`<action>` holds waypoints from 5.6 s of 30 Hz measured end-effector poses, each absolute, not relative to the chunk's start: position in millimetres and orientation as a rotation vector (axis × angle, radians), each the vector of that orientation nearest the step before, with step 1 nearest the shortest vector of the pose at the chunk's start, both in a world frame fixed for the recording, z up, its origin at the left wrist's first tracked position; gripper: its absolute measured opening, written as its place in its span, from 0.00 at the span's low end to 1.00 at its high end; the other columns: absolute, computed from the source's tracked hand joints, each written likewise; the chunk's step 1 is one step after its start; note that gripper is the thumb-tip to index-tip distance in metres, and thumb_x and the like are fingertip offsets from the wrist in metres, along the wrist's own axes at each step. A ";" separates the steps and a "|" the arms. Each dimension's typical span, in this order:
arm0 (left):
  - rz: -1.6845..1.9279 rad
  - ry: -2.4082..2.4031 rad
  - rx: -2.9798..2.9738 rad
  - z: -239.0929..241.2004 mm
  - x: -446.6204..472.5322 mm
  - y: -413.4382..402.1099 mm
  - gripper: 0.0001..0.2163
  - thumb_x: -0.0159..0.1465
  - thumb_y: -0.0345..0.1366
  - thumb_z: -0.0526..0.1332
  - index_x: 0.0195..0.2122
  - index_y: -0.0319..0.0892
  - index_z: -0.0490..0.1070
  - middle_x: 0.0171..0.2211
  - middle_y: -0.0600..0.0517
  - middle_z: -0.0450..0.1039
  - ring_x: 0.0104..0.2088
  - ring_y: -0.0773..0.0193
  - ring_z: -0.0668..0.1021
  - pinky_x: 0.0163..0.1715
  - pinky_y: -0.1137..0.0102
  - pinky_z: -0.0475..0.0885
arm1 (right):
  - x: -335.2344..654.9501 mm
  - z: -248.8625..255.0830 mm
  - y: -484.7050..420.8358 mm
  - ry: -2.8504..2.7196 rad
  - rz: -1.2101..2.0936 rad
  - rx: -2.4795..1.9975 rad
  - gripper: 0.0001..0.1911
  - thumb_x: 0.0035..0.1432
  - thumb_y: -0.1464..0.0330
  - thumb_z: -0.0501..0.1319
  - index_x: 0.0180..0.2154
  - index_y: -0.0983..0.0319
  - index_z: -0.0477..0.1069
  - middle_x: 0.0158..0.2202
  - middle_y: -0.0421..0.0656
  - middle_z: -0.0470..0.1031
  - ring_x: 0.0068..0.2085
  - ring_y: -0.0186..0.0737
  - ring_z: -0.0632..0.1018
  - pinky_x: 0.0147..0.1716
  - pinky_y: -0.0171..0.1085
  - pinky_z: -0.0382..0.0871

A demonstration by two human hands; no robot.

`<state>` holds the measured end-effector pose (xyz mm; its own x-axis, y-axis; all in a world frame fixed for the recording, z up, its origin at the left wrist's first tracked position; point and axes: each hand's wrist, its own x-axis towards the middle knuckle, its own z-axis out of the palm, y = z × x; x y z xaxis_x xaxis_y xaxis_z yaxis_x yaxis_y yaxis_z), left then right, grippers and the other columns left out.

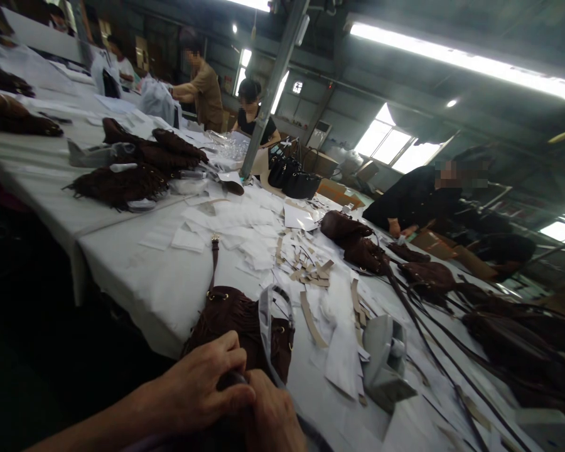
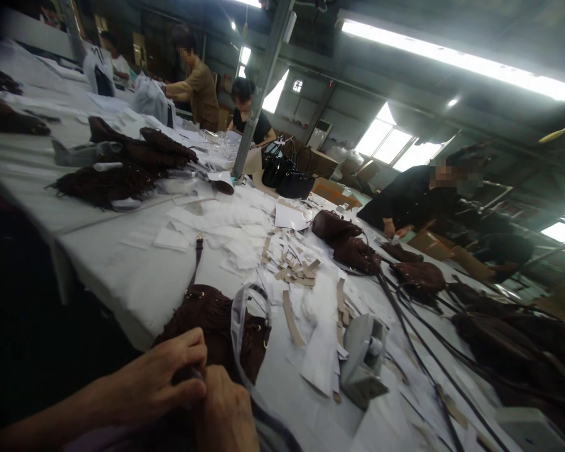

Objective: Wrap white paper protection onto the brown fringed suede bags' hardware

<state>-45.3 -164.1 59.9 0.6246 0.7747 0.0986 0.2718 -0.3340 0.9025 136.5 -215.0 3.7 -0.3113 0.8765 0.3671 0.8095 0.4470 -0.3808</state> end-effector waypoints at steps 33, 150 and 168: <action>0.826 0.796 1.398 34.2 -41.6 -153.7 0.19 0.66 0.50 0.50 0.25 0.41 0.63 0.25 0.56 0.60 0.27 0.66 0.63 0.30 0.72 0.60 | 129.5 3.4 -205.4 -2.160 -0.087 -1.477 0.18 0.67 0.60 0.40 0.31 0.58 0.62 0.18 0.39 0.71 0.18 0.39 0.74 0.17 0.35 0.53; 1.200 0.576 1.348 223.4 -12.3 -39.1 0.23 0.58 0.56 0.59 0.40 0.40 0.70 0.16 0.58 0.66 0.17 0.69 0.67 0.17 0.77 0.61 | 150.6 232.1 -94.5 -2.120 -0.021 -1.501 0.13 0.58 0.60 0.59 0.32 0.63 0.72 0.22 0.39 0.71 0.22 0.31 0.68 0.21 0.30 0.51; 1.114 0.624 1.137 213.1 -6.1 -57.8 0.23 0.48 0.54 0.69 0.26 0.36 0.72 0.14 0.56 0.67 0.11 0.77 0.62 0.11 0.82 0.52 | 165.9 240.5 -111.3 -2.061 0.229 -1.414 0.18 0.50 0.54 0.67 0.33 0.62 0.74 0.22 0.36 0.70 0.25 0.31 0.68 0.25 0.29 0.56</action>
<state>-6.1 -57.8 213.1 0.3653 0.9215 0.1321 -0.3691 0.0130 0.9293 165.9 -111.3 240.5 -0.2337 0.8897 0.3921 0.7821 0.4117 -0.4678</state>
